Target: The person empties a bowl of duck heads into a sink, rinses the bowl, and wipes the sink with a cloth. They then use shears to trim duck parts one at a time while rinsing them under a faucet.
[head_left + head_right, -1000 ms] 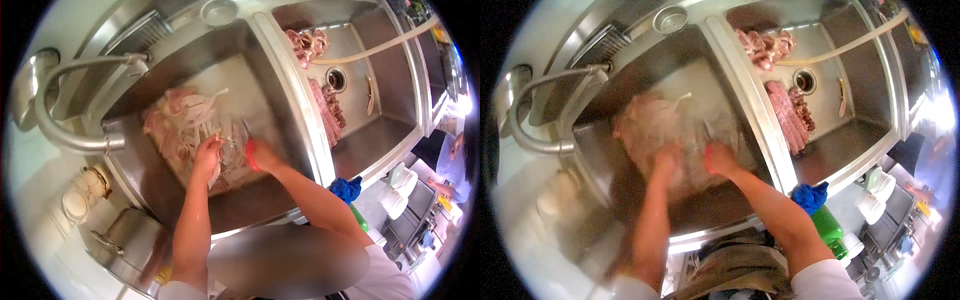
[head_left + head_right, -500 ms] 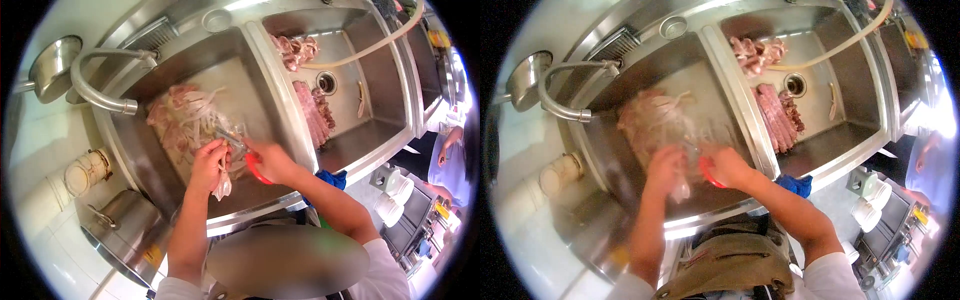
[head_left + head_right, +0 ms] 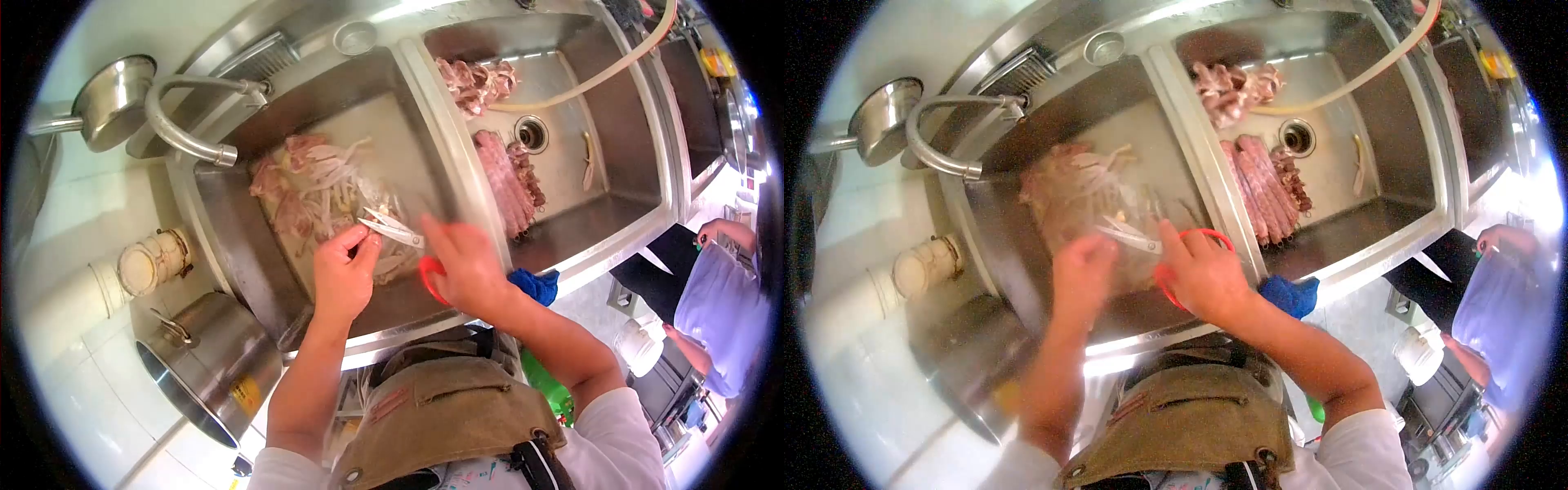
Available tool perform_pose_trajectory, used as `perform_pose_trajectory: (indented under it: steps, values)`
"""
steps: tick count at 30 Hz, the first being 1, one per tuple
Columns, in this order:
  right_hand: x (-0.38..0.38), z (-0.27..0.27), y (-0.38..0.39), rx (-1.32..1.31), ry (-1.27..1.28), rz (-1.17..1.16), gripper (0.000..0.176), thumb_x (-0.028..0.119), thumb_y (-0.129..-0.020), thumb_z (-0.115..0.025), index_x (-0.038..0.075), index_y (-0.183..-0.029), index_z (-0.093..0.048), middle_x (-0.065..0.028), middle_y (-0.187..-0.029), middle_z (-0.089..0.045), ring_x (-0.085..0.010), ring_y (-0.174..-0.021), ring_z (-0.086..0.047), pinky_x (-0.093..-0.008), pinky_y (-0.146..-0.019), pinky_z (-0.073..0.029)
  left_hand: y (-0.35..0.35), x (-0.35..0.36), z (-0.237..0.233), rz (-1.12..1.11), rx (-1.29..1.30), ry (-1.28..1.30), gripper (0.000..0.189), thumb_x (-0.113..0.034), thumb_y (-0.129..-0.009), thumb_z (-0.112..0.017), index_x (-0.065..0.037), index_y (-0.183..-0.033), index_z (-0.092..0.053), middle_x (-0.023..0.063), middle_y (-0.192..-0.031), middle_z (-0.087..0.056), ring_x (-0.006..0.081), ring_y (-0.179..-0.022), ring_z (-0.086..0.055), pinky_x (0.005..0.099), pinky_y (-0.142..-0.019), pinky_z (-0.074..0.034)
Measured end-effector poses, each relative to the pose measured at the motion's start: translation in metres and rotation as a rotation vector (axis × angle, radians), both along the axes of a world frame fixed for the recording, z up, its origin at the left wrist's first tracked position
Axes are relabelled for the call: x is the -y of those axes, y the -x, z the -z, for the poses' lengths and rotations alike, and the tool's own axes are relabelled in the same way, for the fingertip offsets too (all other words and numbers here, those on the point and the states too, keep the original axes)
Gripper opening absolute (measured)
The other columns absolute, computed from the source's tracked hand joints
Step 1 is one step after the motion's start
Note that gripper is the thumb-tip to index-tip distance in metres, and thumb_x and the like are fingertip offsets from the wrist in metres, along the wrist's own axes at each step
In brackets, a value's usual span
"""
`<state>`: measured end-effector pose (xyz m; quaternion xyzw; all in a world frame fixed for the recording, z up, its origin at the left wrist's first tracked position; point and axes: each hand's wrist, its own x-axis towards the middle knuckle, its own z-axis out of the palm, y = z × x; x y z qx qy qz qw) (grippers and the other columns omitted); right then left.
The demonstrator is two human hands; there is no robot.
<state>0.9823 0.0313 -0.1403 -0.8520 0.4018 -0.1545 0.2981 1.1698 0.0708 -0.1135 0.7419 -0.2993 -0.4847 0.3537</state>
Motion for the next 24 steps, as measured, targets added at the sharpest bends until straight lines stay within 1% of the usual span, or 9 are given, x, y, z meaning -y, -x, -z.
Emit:
perform_pose_trajectory:
  steps: [4,7,10,13,16,19,22,23,24]
  values:
    - [-0.001,-0.006,0.009,-0.051,0.064,-0.014,0.065,0.021,-0.071,-0.070,0.003,-0.128,-0.047,-0.0117,-0.088,-0.056,-0.0272,-0.075,-0.060,-0.0374,-0.060,-0.052,0.005,-0.005,0.000,-0.065,0.013,0.073,0.020,-0.005,-0.087,-0.059,0.004,-0.103,-0.065,-0.0080,-0.071,-0.051,0.0012,-0.062,-0.039,0.0190,-0.052,-0.032]
    - [0.000,-0.010,0.014,-0.048,0.114,-0.020,0.063,0.021,-0.071,-0.070,0.002,-0.128,-0.047,-0.0112,-0.088,-0.056,-0.0267,-0.074,-0.060,-0.0362,-0.058,-0.051,0.007,-0.004,-0.005,-0.061,0.123,0.063,0.022,-0.004,-0.086,-0.061,0.004,-0.105,-0.065,-0.0067,-0.071,-0.053,0.0014,-0.062,-0.042,0.0190,-0.053,-0.035]
    - [0.001,-0.017,0.015,-0.060,0.125,-0.024,0.062,0.020,-0.072,-0.069,0.002,-0.127,-0.048,-0.0107,-0.087,-0.055,-0.0263,-0.072,-0.060,-0.0356,-0.057,-0.051,0.003,-0.003,-0.005,0.016,0.201,0.087,0.023,-0.004,-0.085,-0.062,0.005,-0.106,-0.065,-0.0046,-0.071,-0.055,0.0018,-0.062,-0.044,0.0191,-0.054,-0.037]
    - [0.001,-0.020,0.016,-0.062,0.129,-0.027,0.060,0.019,-0.073,-0.068,0.002,-0.127,-0.048,-0.0104,-0.086,-0.055,-0.0255,-0.071,-0.060,-0.0351,-0.056,-0.051,0.006,-0.001,-0.010,0.007,0.294,0.086,0.024,-0.004,-0.084,-0.063,0.005,-0.105,-0.065,0.0002,-0.069,-0.059,0.0035,-0.061,-0.046,0.0204,-0.055,-0.040]
    - [0.002,-0.021,0.018,-0.068,0.127,-0.034,0.058,0.019,-0.074,-0.067,0.002,-0.126,-0.049,-0.0104,-0.084,-0.055,-0.0248,-0.069,-0.060,-0.0342,-0.055,-0.050,0.008,0.000,-0.013,0.022,0.366,0.121,0.023,-0.004,-0.083,-0.063,0.005,-0.104,-0.065,0.0080,-0.073,-0.064,0.0075,-0.062,-0.053,0.0236,-0.058,-0.044]
    - [0.002,-0.023,0.018,-0.070,0.124,-0.025,0.056,0.018,-0.075,-0.067,0.002,-0.125,-0.049,-0.0102,-0.084,-0.055,-0.0242,-0.066,-0.060,-0.0334,-0.053,-0.050,0.008,0.000,-0.013,0.043,0.420,0.190,0.022,-0.003,-0.083,-0.062,0.005,-0.102,-0.066,0.0138,-0.080,-0.067,0.0121,-0.064,-0.058,0.0265,-0.061,-0.046]
    - [0.001,-0.023,0.019,-0.067,0.119,-0.018,0.053,0.018,-0.075,-0.067,0.003,-0.123,-0.051,-0.0107,-0.084,-0.056,-0.0237,-0.065,-0.061,-0.0327,-0.052,-0.050,0.004,-0.003,-0.006,0.109,0.545,0.278,0.020,-0.003,-0.083,-0.061,0.005,-0.100,-0.066,0.0145,-0.083,-0.066,0.0140,-0.065,-0.059,0.0273,-0.061,-0.047]
    - [0.001,-0.022,0.020,-0.066,0.117,-0.018,0.053,0.018,-0.075,-0.067,0.003,-0.123,-0.051,-0.0109,-0.084,-0.056,-0.0236,-0.065,-0.061,-0.0324,-0.052,-0.050,0.005,-0.003,-0.006,0.110,0.555,0.295,0.019,-0.003,-0.083,-0.061,0.005,-0.099,-0.066,0.0142,-0.081,-0.066,0.0136,-0.065,-0.059,0.0274,-0.061,-0.046]
    - [0.001,-0.021,0.022,-0.069,0.082,-0.022,0.052,0.017,-0.075,-0.067,0.003,-0.122,-0.051,-0.0115,-0.085,-0.057,-0.0258,-0.065,-0.061,-0.0340,-0.053,-0.050,0.005,-0.003,-0.006,0.111,0.565,0.312,0.019,-0.003,-0.083,-0.061,0.005,-0.099,-0.066,0.0138,-0.079,-0.065,0.0133,-0.065,-0.059,0.0276,-0.060,-0.046]
